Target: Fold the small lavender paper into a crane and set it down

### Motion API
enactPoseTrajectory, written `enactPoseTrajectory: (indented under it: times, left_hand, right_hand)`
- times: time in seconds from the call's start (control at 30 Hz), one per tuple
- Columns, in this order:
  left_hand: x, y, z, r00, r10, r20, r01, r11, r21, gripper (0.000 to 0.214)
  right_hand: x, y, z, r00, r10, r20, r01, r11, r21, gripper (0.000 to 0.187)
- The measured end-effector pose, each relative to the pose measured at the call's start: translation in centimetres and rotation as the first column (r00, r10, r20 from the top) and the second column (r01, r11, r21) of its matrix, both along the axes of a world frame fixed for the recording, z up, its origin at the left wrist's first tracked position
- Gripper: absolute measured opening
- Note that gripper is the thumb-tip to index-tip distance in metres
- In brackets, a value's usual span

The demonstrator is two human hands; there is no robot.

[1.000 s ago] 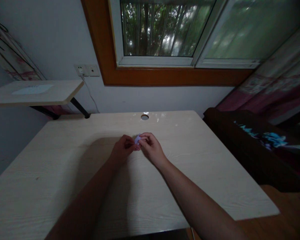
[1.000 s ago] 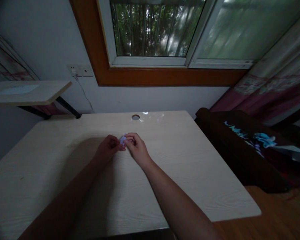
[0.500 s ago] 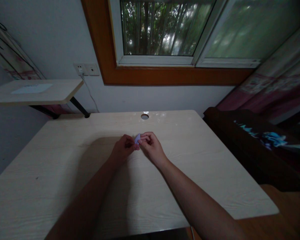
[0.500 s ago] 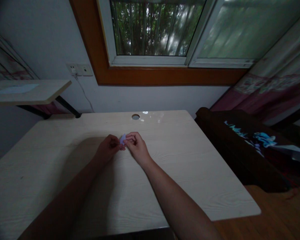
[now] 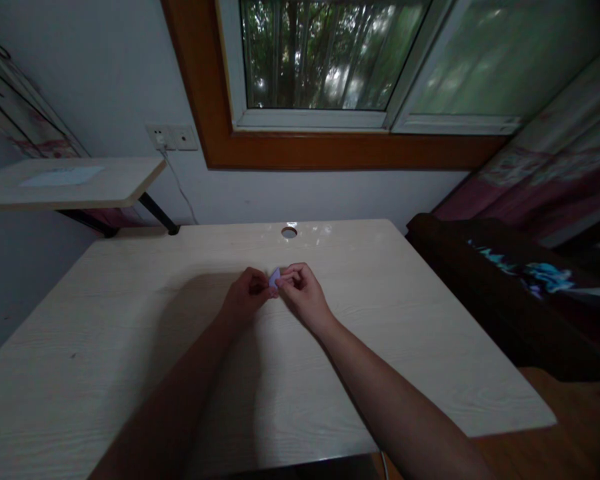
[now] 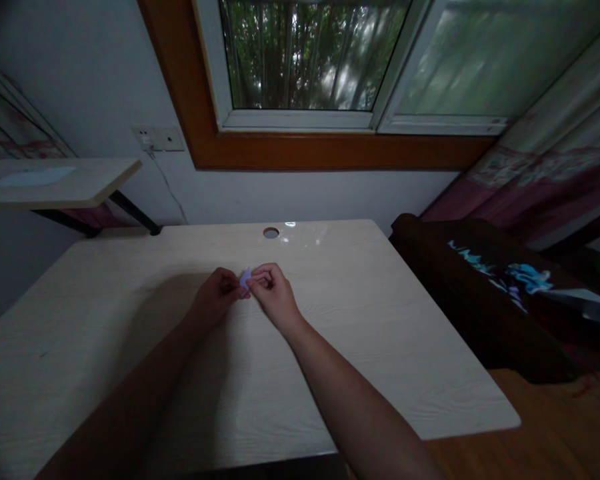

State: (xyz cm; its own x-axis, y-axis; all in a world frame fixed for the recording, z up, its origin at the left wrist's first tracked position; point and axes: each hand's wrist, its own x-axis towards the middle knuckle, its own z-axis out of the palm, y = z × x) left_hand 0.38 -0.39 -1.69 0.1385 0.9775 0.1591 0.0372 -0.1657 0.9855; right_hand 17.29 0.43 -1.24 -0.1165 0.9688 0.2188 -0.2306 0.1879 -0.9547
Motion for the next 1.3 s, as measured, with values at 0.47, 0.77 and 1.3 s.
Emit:
enactPoseTrajectory:
  times: [0.47, 0.77, 1.3]
  left_hand:
    - [0.0, 0.1, 0.2, 0.997, 0.027, 0.076, -0.026, 1.000, -0.016, 0.034]
    - [0.0, 0.1, 0.1, 1.000, 0.017, 0.013, -0.017, 1.000, -0.009, 0.034]
    - [0.4, 0.0, 0.9, 0.985, -0.051, 0.167, 0.063, 0.995, -0.071, 0.041]
  right_hand:
    - [0.1, -0.2, 0.0, 1.000, 0.021, 0.009, -0.021, 1.000, 0.017, 0.028]
    - [0.0, 0.0, -0.3, 1.000, -0.001, -0.006, 0.000, 1.000, -0.007, 0.029]
    - [-0.1, 0.3, -0.4, 0.999, -0.011, -0.036, 0.010, 1.000, -0.026, 0.028]
